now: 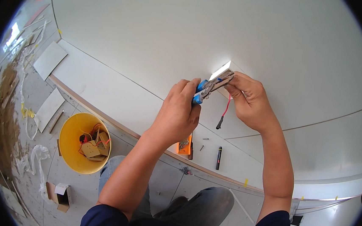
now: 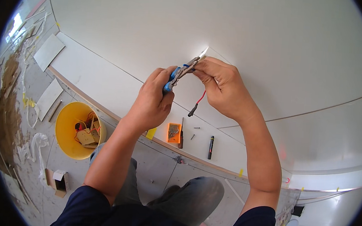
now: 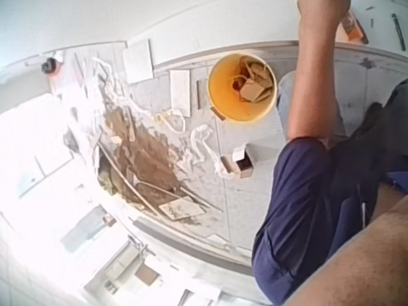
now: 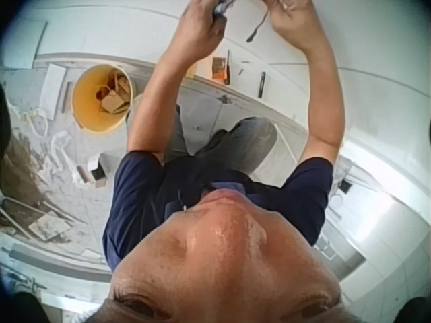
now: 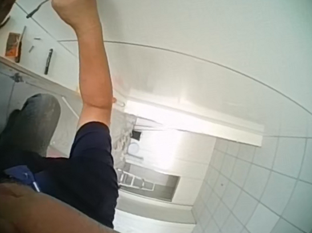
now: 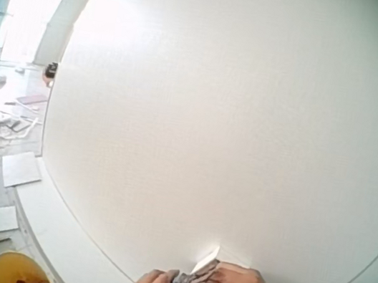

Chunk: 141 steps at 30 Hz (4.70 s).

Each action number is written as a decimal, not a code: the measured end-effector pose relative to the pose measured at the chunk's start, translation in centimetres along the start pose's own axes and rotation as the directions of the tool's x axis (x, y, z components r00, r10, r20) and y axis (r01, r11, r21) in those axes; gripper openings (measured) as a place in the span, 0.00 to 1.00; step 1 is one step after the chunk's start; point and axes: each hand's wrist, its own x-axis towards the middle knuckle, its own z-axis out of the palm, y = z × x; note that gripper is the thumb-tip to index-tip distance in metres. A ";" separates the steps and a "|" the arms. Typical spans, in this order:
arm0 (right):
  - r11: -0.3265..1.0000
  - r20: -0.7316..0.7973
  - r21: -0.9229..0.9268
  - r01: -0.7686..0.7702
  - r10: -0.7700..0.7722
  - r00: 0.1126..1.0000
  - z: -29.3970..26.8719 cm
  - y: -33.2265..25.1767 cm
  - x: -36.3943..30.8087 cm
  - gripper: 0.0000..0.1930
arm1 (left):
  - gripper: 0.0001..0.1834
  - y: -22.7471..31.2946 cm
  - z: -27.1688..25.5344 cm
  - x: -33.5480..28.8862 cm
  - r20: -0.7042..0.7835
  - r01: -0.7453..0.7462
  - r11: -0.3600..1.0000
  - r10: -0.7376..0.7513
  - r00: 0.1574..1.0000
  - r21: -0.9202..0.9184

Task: The person strips the insulation from red and blue wires using pliers, twists the exposed ends, and inserts them into a wall-mounted electrical box. The person then uses a screwdriver to tighten the terminal screws and secures the wires inside the box.

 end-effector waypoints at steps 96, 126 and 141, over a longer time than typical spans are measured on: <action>0.916 -0.011 -0.401 -0.018 0.015 1.000 2.7 0.1 2.2 0.38 | 0.08 0.4 -0.9 0.3 0.174 0.416 0.754 -0.383 0.907 -0.508; 0.793 -0.032 -0.601 0.098 -0.146 0.989 3.0 1.0 3.2 0.38 | 0.14 -2.0 1.7 -0.3 0.054 0.298 0.763 -0.327 0.943 -0.574; 0.919 0.066 -0.390 0.058 -0.035 0.997 2.1 0.2 2.2 0.32 | 0.25 -1.6 0.7 -0.3 -0.120 0.213 0.937 -0.253 0.960 -0.276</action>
